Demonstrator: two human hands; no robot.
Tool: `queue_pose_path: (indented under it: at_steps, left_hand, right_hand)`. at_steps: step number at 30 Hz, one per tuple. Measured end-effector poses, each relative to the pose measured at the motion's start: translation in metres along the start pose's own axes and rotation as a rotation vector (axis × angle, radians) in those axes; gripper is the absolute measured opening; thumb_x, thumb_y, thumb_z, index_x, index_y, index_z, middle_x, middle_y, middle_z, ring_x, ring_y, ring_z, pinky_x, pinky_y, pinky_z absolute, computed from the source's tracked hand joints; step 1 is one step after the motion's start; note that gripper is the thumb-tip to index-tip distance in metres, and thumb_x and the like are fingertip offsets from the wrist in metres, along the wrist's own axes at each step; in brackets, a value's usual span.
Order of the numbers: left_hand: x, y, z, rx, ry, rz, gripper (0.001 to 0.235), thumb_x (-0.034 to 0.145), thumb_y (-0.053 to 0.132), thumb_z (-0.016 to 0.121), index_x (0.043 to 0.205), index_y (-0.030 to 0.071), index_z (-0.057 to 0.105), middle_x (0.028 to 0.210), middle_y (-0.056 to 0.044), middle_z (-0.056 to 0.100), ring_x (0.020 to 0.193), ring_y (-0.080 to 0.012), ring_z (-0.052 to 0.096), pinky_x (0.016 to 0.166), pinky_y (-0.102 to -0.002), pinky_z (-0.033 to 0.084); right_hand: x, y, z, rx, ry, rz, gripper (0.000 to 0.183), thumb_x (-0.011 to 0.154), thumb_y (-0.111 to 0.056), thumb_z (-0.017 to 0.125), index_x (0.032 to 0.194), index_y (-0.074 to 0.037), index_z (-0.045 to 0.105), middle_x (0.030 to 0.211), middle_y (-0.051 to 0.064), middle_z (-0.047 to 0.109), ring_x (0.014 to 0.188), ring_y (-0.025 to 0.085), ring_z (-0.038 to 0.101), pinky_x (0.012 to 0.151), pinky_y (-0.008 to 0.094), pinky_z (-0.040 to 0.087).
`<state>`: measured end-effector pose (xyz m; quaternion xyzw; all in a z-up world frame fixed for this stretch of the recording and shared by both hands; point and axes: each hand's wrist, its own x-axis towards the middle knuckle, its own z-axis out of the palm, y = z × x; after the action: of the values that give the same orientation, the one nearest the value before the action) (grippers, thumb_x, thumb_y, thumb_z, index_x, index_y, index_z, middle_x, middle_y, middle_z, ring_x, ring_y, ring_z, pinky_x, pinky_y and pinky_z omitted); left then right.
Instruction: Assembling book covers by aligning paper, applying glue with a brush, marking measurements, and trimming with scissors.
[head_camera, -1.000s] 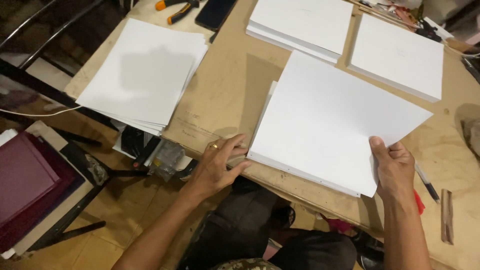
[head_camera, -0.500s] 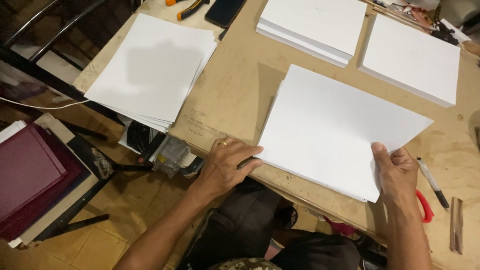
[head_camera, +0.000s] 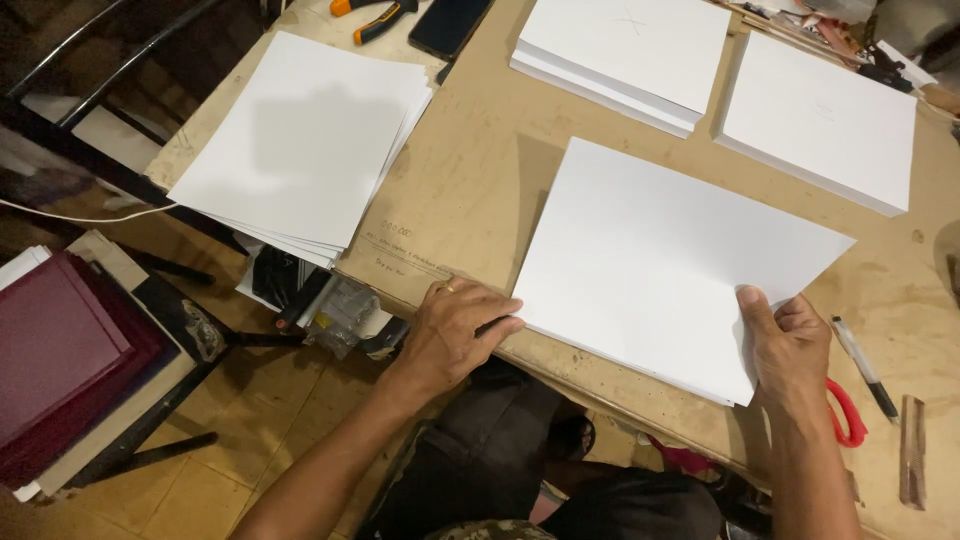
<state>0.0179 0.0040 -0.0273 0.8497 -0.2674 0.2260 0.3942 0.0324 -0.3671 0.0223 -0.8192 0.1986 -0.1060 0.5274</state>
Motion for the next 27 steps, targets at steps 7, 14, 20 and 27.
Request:
queue_pose_path:
  at_steps: [7, 14, 20, 27]
  left_hand:
    - [0.0, 0.01, -0.005, 0.124, -0.057, 0.054, 0.011, 0.094, 0.019, 0.077, 0.103, 0.016, 0.08, 0.107, -0.002, 0.079, 0.092, -0.0245, 0.07, 0.078, -0.043, 0.049]
    - [0.007, 0.025, -0.013, 0.115, -0.097, 0.05, 0.013, 0.091, 0.015, 0.076, 0.104, 0.014, 0.079, 0.106, -0.006, 0.08, 0.093, -0.028, 0.074, 0.077, -0.043, 0.053]
    - [0.002, 0.021, -0.012, 0.4, -0.126, 0.046, 0.013, 0.088, 0.024, 0.084, 0.1, 0.02, 0.082, 0.105, 0.001, 0.081, 0.091, -0.0166, 0.076, 0.075, -0.037, 0.059]
    - [0.005, 0.025, -0.016, 0.347, -0.11, 0.057, 0.017, 0.086, 0.021, 0.087, 0.101, 0.016, 0.082, 0.105, -0.005, 0.081, 0.091, -0.018, 0.077, 0.075, -0.038, 0.061]
  right_hand:
    - [0.002, 0.006, -0.002, 0.018, -0.008, 0.012, 0.02, 0.102, -0.03, 0.072, 0.108, -0.011, 0.067, 0.105, -0.004, 0.069, 0.088, 0.007, 0.058, 0.074, 0.026, 0.047]
    - [0.008, -0.012, -0.017, 0.027, -0.112, -0.044, 0.031, 0.093, -0.022, 0.073, 0.12, -0.006, 0.072, 0.11, 0.006, 0.077, 0.092, 0.013, 0.07, 0.076, 0.028, 0.057]
    - [0.0, -0.014, -0.022, 0.069, -0.207, 0.04, 0.04, 0.091, -0.013, 0.075, 0.13, -0.008, 0.072, 0.095, -0.002, 0.072, 0.088, 0.011, 0.068, 0.081, 0.027, 0.056]
    - [-0.001, -0.001, -0.021, 0.115, -0.157, 0.022, 0.038, 0.089, -0.014, 0.08, 0.125, -0.01, 0.07, 0.083, -0.009, 0.054, 0.074, 0.004, 0.051, 0.073, 0.02, 0.049]
